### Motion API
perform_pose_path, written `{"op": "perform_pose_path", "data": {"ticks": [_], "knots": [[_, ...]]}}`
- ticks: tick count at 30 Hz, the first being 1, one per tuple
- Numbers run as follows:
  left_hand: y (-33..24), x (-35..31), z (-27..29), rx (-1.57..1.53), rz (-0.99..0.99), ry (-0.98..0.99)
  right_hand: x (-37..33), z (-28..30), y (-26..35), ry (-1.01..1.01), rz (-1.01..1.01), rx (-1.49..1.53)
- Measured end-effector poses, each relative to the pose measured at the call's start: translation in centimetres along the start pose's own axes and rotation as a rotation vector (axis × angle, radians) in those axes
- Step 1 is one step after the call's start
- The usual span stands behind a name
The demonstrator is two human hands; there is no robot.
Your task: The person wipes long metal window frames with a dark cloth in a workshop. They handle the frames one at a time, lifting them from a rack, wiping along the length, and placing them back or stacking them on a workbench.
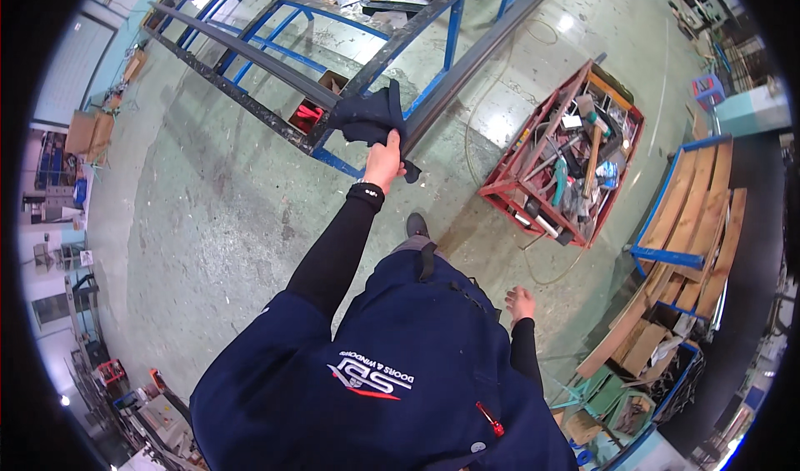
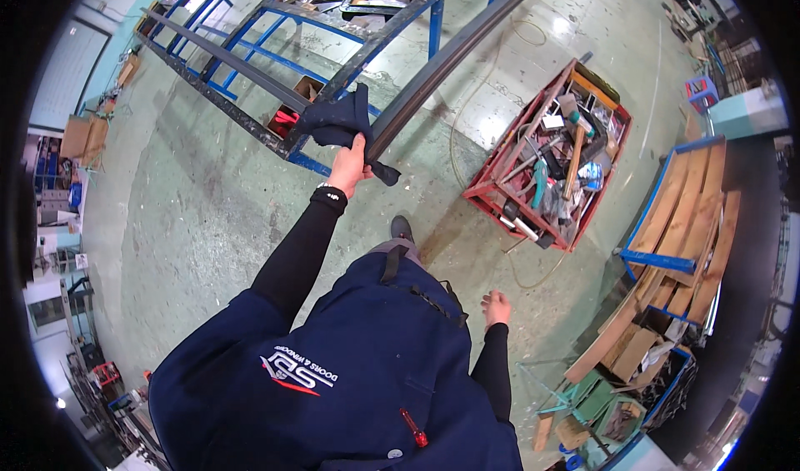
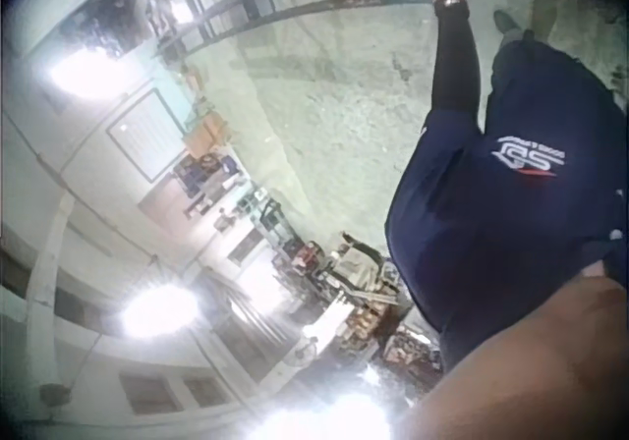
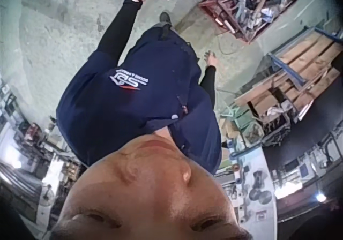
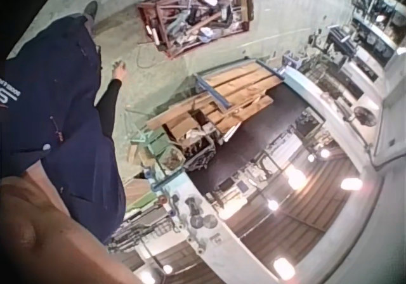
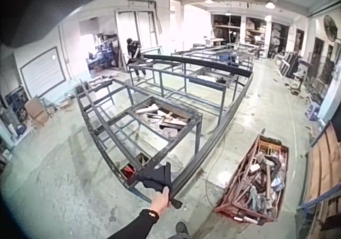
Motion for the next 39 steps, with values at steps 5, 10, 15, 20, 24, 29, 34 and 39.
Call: {"op": "perform_pose_path", "data": {"ticks": [5,10,15,20,24,29,34,39], "knots": [[1.0,0.7,0.5,-0.083,-0.005,0.079,2.5,-4.0,3.8,0.130,-0.069,-0.160],[0.8,0.0,0.4,0.028,-0.142,0.019,7.1,-6.9,8.0,0.267,-0.018,-0.280],[0.9,-0.1,1.4,0.250,-0.402,-0.319,11.1,-13.4,17.6,0.437,0.153,-0.495],[0.3,-1.4,1.1,0.184,-0.221,-0.153,15.0,-18.1,24.3,0.571,0.344,-0.493],[-0.4,-3.5,1.7,0.023,-0.093,-0.115,14.5,-20.8,28.1,0.624,0.402,-0.360],[0.0,-4.9,1.5,0.159,-0.198,-0.205,16.7,-17.1,26.3,0.600,0.425,-0.583],[10.1,-1.4,4.4,-0.259,-0.016,-0.181,18.4,-11.3,23.6,0.530,0.405,-0.462],[17.7,5.1,5.3,-1.120,0.207,-0.003,16.9,-8.3,23.3,0.483,0.315,-0.576]]}}
Point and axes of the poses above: each hand's wrist, its own x-axis towards the middle knuckle, its own z-axis out of the back of the hand, y = z × x, the point moved 8 cm from there along x, towards the middle knuckle, and after that the axes turned 14 degrees about z, right-handed, at the moved point
